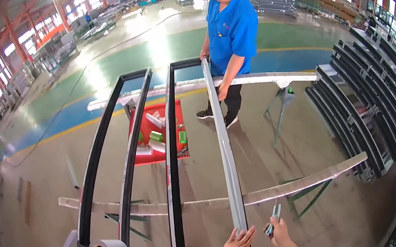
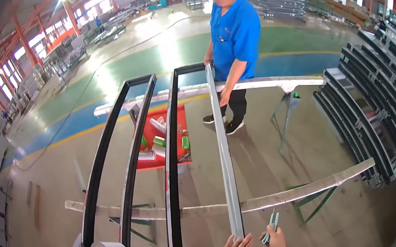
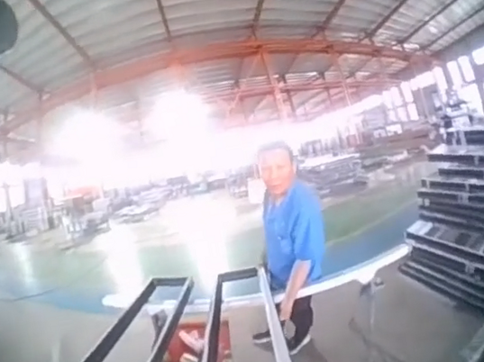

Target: Applying protective film or tape to metal window frames and cutting it to size.

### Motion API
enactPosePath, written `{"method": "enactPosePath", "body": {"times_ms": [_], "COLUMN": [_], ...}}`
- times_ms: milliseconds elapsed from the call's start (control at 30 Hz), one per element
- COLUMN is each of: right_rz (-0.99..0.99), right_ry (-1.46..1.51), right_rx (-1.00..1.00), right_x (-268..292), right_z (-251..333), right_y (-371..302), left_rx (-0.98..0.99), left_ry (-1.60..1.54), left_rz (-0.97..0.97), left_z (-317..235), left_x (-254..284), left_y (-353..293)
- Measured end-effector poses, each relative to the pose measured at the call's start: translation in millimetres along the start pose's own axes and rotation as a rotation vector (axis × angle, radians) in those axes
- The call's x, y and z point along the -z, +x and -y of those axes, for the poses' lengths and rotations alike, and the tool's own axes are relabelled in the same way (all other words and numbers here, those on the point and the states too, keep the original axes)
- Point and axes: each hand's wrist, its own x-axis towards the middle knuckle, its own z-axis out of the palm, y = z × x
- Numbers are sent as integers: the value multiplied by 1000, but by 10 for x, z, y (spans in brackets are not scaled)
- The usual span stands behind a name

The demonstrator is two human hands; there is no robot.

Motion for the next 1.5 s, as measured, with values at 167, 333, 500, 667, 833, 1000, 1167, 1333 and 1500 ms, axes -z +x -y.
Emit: {"method": "enactPosePath", "body": {"times_ms": [167,333,500,667,833,1000,1167,1333,1500], "right_rz": [-43,-10,-15,169,348,474,601,625,595], "right_ry": [-36,-79,-21,-50,-112,-256,-266,-221,-175], "right_rx": [89,262,207,135,69,137,180,223,205], "right_x": [-351,-884,-1599,-2197,-2619,-2955,-3029,-2887,-2720], "right_z": [-110,-447,-817,-1077,-1212,-1253,-1115,-1025,-937], "right_y": [-312,-689,-1131,-1395,-1520,-1673,-1785,-1782,-1811], "left_rx": [-237,-472,-429,-60,166,503,693,648,655], "left_ry": [-168,-136,-256,-503,-588,-305,-36,-61,-262], "left_rz": [-70,-197,-143,-475,-815,-674,-318,-256,-316], "left_z": [136,380,1023,1546,1833,2069,2195,2301,2313], "left_x": [-215,-559,-131,911,1649,1655,1373,1310,1557], "left_y": [-402,-978,-1762,-2578,-3507,-4151,-4320,-4202,-4065]}}
